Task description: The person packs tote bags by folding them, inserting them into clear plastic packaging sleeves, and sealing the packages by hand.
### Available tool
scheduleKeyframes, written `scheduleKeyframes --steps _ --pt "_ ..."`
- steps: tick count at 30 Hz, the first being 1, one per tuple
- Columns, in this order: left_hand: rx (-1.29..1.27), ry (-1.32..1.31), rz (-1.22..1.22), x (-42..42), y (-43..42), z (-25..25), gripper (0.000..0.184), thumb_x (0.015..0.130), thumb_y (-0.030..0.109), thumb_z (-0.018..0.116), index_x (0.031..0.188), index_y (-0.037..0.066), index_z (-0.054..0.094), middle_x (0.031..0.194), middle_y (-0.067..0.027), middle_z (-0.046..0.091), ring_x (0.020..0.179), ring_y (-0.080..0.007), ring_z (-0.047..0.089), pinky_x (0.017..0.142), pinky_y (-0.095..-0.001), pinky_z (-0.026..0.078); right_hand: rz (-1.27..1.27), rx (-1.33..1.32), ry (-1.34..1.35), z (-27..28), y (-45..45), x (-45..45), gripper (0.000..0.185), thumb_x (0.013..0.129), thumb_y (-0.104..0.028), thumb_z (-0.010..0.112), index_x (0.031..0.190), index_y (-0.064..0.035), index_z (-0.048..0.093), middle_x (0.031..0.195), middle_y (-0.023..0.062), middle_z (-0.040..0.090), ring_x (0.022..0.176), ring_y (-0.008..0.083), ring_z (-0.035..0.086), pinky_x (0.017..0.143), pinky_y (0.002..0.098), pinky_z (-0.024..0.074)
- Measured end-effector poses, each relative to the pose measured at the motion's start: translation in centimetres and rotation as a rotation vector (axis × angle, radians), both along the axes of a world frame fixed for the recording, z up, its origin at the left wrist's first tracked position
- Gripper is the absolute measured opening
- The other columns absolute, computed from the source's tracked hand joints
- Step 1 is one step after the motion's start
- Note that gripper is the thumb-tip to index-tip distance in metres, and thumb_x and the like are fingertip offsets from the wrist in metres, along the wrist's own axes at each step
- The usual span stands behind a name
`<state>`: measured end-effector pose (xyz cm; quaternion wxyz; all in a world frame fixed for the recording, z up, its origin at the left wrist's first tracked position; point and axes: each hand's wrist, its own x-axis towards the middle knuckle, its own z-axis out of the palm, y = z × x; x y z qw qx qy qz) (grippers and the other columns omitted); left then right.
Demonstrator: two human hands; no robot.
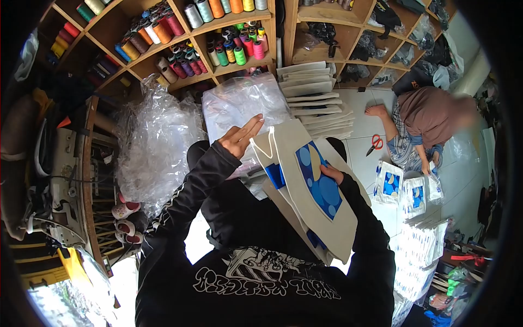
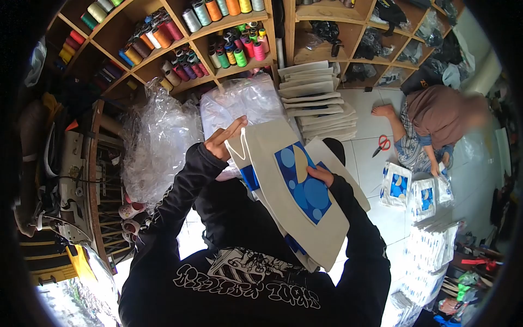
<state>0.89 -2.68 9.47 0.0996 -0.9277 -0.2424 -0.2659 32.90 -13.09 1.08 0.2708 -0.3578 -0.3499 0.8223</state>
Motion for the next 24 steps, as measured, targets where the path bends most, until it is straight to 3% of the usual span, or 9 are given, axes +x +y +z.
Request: scheduleKeyframes --steps 1,3,4,6,9,19,22,24 --pt "-0.002 0.0 0.004 0.0 0.0 0.2 0.048 0.066 -0.001 0.058 0.113 -0.005 0.052 0.12 -0.0191 0.051 0.084 -0.023 0.062 0.055 -0.0239 0.048 -0.017 -0.018 -0.002 -0.1 -0.1 -0.1 0.059 0.086 -0.04 0.049 0.131 -0.0039 0.034 0.121 0.0107 0.049 0.109 0.0194 0.05 0.093 0.0296 0.0392" --pt "-0.163 -0.126 -0.048 0.1 0.0 0.7 0.075 0.055 -0.009 0.058 0.127 0.0 0.039 0.131 -0.0137 0.041 0.08 -0.022 0.059 0.07 -0.0262 0.049 -0.029 -0.032 -0.003 -0.1 -0.3 -0.4 0.059 0.087 -0.04 0.048 0.131 -0.0035 0.034 0.122 0.0109 0.049 0.109 0.0193 0.05 0.093 0.0295 0.0391" --pt "-0.163 -0.127 -0.045 -0.1 -0.1 0.9 0.075 0.055 -0.009 0.058 0.127 0.0 0.039 0.131 -0.0137 0.041 0.08 -0.022 0.059 0.07 -0.0262 0.049 -0.046 -0.046 -0.003 -0.2 -0.4 -0.6 0.058 0.087 -0.04 0.048 0.13 -0.0031 0.034 0.122 0.0111 0.049 0.11 0.0192 0.05 0.093 0.0293 0.0391" --pt "-0.36 -0.134 -0.057 -0.5 -0.4 2.0 0.087 0.049 -0.008 0.063 0.131 -0.001 0.032 0.133 -0.017 0.037 0.097 -0.0263 0.055 0.076 -0.0283 0.047 -0.049 -0.07 0.015 -0.4 -0.5 -0.8 0.057 0.087 -0.039 0.048 0.129 -0.003 0.036 0.121 0.01 0.05 0.109 0.0182 0.05 0.093 0.0281 0.0388" --pt "-0.425 -0.101 -0.044 -0.8 -0.3 2.6 0.094 0.048 -0.007 0.065 0.133 -0.001 0.027 0.134 -0.0184 0.034 0.105 -0.0274 0.051 0.08 -0.0285 0.046 -0.042 -0.107 0.048 -1.2 -0.4 -0.9 0.054 0.088 -0.037 0.048 0.128 -0.0029 0.038 0.119 0.0089 0.051 0.108 0.0173 0.051 0.091 0.027 0.0393" --pt "-0.444 -0.048 -0.035 -1.0 -0.3 3.1 0.093 0.048 -0.007 0.066 0.132 0.0 0.029 0.134 -0.0152 0.035 0.102 -0.0256 0.054 0.08 -0.0282 0.047 0.197 -0.05 0.022 2.7 0.1 -1.6 0.053 0.087 -0.037 0.049 0.126 -0.0013 0.041 0.115 0.0099 0.053 0.104 0.0182 0.053 0.088 0.0276 0.0415" --pt "-0.445 -0.036 -0.085 -0.9 -0.3 3.3 0.094 0.045 -0.011 0.07 0.131 0.0 0.032 0.135 -0.0169 0.034 0.104 -0.0271 0.053 0.069 -0.0277 0.05 0.209 -0.017 0.01 3.2 0.4 -1.8 0.054 0.087 -0.037 0.05 0.126 -0.0013 0.04 0.115 0.0097 0.053 0.103 0.0185 0.053 0.088 0.0279 0.0417" --pt "-0.302 -0.029 -0.117 -0.8 -0.1 3.1 0.084 0.049 -0.011 0.06 0.13 0.001 0.036 0.134 -0.0144 0.037 0.088 -0.0234 0.058 0.071 -0.0267 0.049 0.205 -0.01 -0.02 2.8 0.8 -1.7 0.053 0.087 -0.036 0.05 0.125 -0.0013 0.041 0.114 0.0094 0.054 0.102 0.0181 0.054 0.087 0.0277 0.0419"
